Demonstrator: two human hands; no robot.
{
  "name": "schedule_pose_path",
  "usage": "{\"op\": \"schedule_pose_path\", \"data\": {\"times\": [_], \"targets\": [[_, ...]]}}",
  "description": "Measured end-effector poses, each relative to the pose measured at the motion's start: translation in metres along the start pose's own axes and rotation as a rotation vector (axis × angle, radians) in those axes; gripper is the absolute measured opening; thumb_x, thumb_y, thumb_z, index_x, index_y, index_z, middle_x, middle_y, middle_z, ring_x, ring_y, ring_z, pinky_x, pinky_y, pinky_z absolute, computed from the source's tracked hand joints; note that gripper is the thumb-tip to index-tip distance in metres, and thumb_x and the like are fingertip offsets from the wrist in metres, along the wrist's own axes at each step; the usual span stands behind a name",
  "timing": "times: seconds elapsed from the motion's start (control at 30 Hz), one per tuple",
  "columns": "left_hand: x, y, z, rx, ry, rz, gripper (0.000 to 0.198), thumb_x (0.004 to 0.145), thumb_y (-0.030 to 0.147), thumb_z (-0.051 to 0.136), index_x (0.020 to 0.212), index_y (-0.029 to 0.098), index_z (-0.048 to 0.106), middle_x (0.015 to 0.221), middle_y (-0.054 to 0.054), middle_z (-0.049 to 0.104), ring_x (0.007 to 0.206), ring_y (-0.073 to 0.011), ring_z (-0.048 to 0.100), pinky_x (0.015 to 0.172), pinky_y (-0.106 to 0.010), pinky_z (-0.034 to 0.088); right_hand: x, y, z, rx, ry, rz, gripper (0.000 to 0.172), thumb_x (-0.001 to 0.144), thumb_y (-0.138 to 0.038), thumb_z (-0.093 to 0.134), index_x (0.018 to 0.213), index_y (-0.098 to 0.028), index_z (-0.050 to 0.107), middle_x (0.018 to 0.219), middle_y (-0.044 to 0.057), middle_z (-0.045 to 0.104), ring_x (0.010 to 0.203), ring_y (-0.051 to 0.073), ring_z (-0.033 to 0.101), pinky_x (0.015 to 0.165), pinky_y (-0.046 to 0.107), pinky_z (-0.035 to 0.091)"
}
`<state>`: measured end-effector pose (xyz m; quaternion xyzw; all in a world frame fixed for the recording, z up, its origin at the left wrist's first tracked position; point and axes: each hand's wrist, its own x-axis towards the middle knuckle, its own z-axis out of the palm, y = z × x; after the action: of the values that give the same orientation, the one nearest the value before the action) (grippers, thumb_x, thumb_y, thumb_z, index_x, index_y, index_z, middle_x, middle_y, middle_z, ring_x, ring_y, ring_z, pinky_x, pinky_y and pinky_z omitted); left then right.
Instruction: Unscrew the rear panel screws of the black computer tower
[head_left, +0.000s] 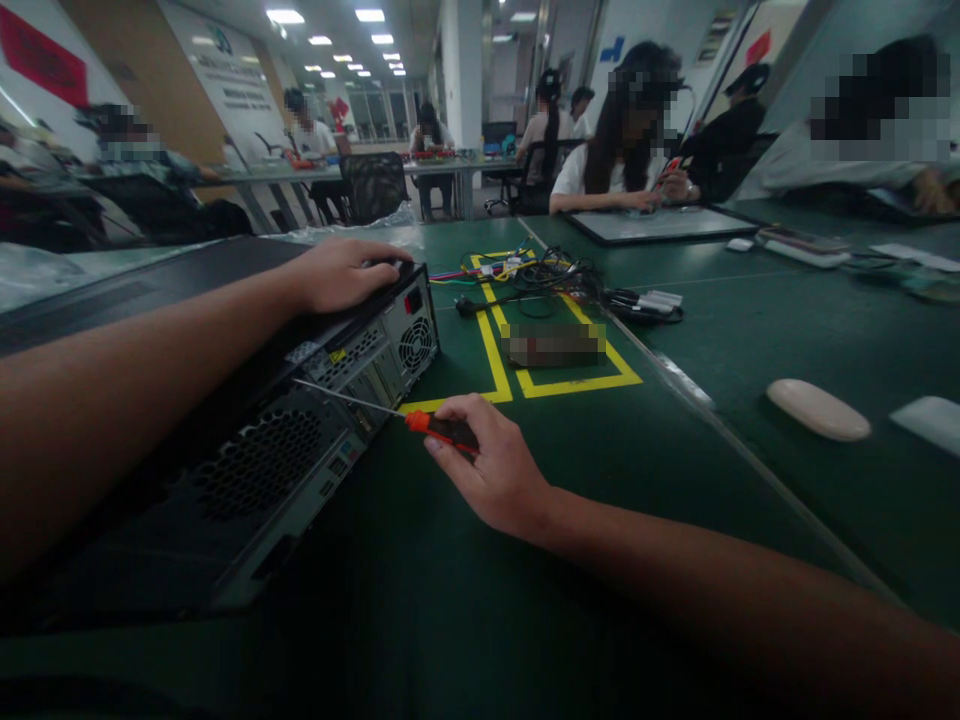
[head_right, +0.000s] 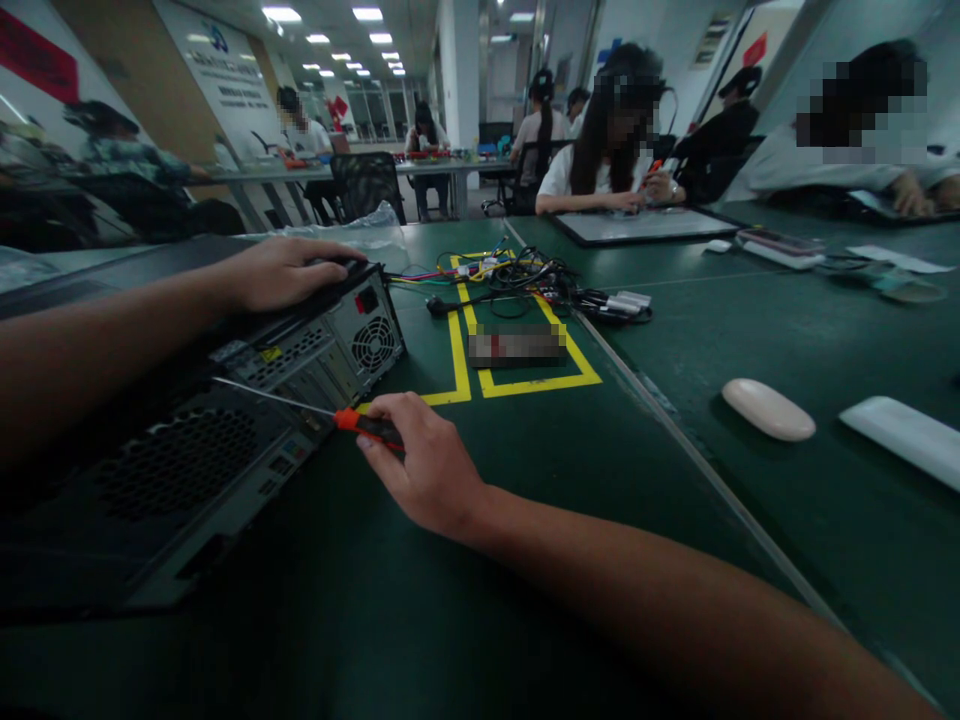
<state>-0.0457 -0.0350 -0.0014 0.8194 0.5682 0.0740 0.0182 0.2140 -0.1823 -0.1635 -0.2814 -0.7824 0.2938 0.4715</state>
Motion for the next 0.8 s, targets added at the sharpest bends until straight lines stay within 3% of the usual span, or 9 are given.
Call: {"op": "schedule_pose_path", "data": {"times": [0.27,0.63,0.8], "targets": [[-0.001,-0.001,-0.001,-0.002,-0.002,0.013,0.077,0.116,0.048,0.039,0.176,0.01,0.068,0.177,-0.017,0.071,0.153,-0.0356,0.066,0.137,-0.051,0.045,0.0,-0.001,0.0,-0.035,-0.02,0.047,0.014,0.114,-0.032,0.074,0.126,-0.027,0.068,0.124,0.008,0.082,0.107,0.025,0.078,0.096,0.041,0.064],[0.009,-0.015,0.005,-0.049,0.059,0.02,0.08,0.104,0.06,0.052,0.169,0.024,0.079,0.165,-0.014,0.081,0.147,-0.0485,0.074,0.13,-0.06,0.055,0.001,-0.003,-0.002,-0.042,-0.027,0.049,0.014,0.113,-0.034,0.074,0.124,-0.027,0.068,0.122,0.007,0.082,0.106,0.025,0.076,0.097,0.042,0.062],[0.004,-0.007,0.001,-0.007,0.031,0.021,0.082,0.109,0.056,0.042,0.173,0.016,0.074,0.171,-0.015,0.076,0.152,-0.0439,0.071,0.135,-0.057,0.05,0.001,-0.004,-0.002,-0.049,-0.029,0.048,0.014,0.113,-0.034,0.074,0.123,-0.027,0.069,0.123,0.008,0.083,0.108,0.025,0.077,0.097,0.04,0.062]]}}
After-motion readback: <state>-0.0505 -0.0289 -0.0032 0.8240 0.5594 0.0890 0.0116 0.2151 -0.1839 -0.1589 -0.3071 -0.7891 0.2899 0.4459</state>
